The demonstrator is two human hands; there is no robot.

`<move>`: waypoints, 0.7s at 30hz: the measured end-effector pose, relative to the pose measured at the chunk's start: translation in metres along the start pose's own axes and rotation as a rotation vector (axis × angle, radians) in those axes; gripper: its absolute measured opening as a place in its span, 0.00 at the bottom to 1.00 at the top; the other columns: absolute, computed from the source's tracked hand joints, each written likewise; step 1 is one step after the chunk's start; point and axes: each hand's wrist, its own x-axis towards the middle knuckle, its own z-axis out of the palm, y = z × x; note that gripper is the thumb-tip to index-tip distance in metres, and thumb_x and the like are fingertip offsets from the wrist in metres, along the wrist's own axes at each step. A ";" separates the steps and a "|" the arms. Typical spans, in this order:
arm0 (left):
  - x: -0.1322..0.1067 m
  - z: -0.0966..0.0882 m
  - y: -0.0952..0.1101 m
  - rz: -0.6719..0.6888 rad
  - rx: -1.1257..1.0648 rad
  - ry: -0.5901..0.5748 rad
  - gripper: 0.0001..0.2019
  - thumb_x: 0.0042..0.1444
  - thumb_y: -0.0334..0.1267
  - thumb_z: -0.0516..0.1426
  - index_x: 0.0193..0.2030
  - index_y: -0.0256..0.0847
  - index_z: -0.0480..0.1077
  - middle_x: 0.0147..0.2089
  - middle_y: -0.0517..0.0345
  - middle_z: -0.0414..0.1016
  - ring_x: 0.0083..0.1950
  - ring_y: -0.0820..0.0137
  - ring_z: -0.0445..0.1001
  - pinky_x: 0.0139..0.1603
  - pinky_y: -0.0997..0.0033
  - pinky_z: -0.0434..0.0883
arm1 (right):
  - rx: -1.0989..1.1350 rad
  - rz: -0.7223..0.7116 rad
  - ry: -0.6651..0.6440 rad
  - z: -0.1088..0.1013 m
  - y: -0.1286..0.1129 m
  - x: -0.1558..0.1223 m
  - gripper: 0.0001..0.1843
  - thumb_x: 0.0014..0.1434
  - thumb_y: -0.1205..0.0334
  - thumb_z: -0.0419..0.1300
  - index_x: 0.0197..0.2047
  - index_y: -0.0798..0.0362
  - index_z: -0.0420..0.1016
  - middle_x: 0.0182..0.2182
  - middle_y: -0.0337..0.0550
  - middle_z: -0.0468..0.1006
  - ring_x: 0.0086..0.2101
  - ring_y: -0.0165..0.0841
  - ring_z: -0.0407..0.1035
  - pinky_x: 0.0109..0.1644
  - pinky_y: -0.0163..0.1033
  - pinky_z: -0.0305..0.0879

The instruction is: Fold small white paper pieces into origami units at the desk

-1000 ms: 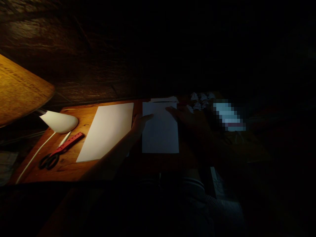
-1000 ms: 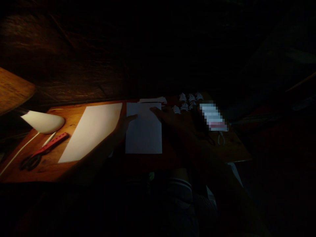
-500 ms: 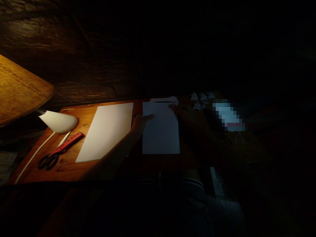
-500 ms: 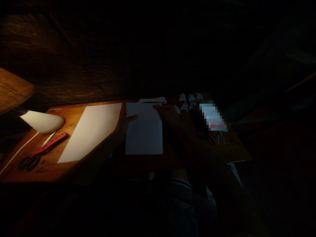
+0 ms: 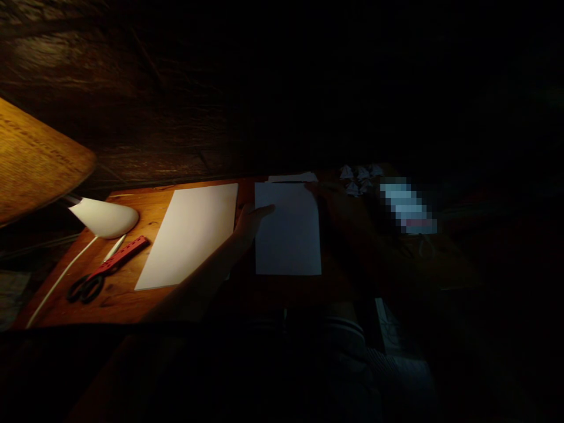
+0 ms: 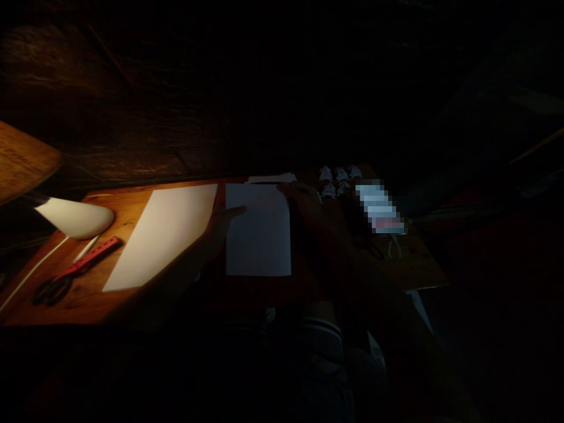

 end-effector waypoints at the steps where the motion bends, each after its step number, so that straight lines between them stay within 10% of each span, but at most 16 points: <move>1: 0.000 0.000 0.000 0.006 -0.001 0.003 0.18 0.41 0.44 0.73 0.40 0.40 0.82 0.38 0.48 0.86 0.46 0.47 0.85 0.52 0.45 0.83 | -0.010 -0.003 0.004 0.000 0.000 0.000 0.12 0.51 0.52 0.73 0.25 0.48 0.78 0.30 0.38 0.79 0.36 0.35 0.74 0.48 0.43 0.76; 12: 0.009 -0.006 -0.004 0.135 -0.125 0.140 0.23 0.46 0.56 0.72 0.41 0.42 0.76 0.42 0.47 0.86 0.51 0.47 0.85 0.51 0.49 0.83 | -0.182 0.127 -0.377 -0.001 0.002 -0.013 0.26 0.48 0.43 0.78 0.44 0.51 0.85 0.42 0.48 0.88 0.38 0.41 0.80 0.40 0.43 0.77; 21: 0.013 -0.009 -0.002 0.142 -0.106 0.146 0.23 0.49 0.58 0.70 0.39 0.42 0.73 0.39 0.51 0.80 0.43 0.57 0.81 0.42 0.58 0.78 | -0.290 -0.038 -0.029 -0.013 0.017 0.015 0.14 0.55 0.56 0.69 0.44 0.51 0.83 0.40 0.45 0.85 0.40 0.39 0.78 0.48 0.46 0.75</move>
